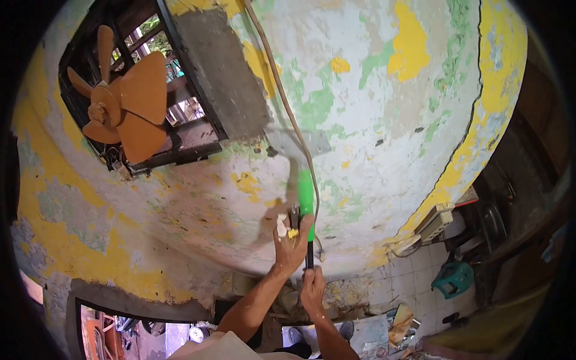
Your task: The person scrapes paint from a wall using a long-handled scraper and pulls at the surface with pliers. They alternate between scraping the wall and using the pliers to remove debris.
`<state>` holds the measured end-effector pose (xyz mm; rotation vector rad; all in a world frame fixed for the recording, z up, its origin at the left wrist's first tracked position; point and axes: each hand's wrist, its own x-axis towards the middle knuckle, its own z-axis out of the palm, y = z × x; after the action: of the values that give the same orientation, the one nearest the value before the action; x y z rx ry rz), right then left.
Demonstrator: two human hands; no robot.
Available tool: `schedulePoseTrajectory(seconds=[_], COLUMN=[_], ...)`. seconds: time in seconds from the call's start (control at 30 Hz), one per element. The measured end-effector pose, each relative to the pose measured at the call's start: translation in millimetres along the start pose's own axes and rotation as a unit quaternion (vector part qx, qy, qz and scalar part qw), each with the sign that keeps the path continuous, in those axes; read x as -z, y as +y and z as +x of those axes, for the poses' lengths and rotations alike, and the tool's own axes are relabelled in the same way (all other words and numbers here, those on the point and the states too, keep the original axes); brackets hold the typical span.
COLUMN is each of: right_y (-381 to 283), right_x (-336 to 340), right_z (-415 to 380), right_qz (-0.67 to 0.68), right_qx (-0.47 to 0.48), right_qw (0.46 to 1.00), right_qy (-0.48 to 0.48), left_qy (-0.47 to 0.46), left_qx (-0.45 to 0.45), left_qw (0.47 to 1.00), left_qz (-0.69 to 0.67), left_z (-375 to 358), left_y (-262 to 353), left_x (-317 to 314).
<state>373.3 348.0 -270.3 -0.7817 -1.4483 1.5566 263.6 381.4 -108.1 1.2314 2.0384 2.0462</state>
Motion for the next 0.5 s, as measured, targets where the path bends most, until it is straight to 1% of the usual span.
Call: schedulePoseTrajectory(seconds=[0.03, 0.07, 0.13, 0.2, 0.27, 0.33, 0.37, 0.4, 0.43, 0.5], right_y=[-1.2, -1.2, 0.9, -6.6, -7.7, -4.5, 11.7, 7.4, 4.9, 4.2], right_x=[0.7, 0.2, 5.6, 11.0, 11.7, 12.1, 14.0, 11.9, 8.4, 5.6], right_z=[-4.4, -1.4, 8.3, 12.3, 7.3, -14.8, -17.5, -12.8, -5.8, 3.5], right_qz=[0.022, 0.024, -0.006, 0.004, 0.011, 0.037, 0.022, 0.024, 0.023, 0.021], right_qx=[-0.018, -0.016, -0.012, -0.014, -0.019, -0.074, -0.067, -0.063, -0.052, -0.046], right_qw=[1.000, 1.000, 1.000, 1.000, 1.000, 0.996, 0.997, 0.997, 0.998, 0.999], right_qy=[-0.007, -0.007, 0.002, -0.006, -0.014, -0.013, -0.022, -0.023, -0.014, -0.006], left_qy=[0.003, 0.003, -0.011, -0.023, 0.006, 0.003, 0.012, 0.022, 0.019, 0.020], left_qx=[0.022, 0.047, 0.058, 0.071, 0.043, 0.056, 0.025, -0.010, 0.009, 0.017], left_qw=[0.999, 0.997, 0.997, 0.997, 0.998, 0.997, 1.000, 0.998, 1.000, 1.000], left_qz=[-0.031, -0.061, -0.050, -0.035, -0.050, -0.056, 0.002, 0.061, 0.017, 0.003], left_z=[-2.5, -0.3, 6.3, 8.3, 2.4, -11.0, -14.3, -12.4, -7.3, 13.8], left_y=[-7.9, -1.0, 8.9, 9.2, 2.9, 3.7, -0.7, 0.0, -1.1, 16.3], left_x=[-1.7, -1.8, -1.3, -3.0, -7.6, -7.4, -8.5, -9.0, -10.1, -9.9])
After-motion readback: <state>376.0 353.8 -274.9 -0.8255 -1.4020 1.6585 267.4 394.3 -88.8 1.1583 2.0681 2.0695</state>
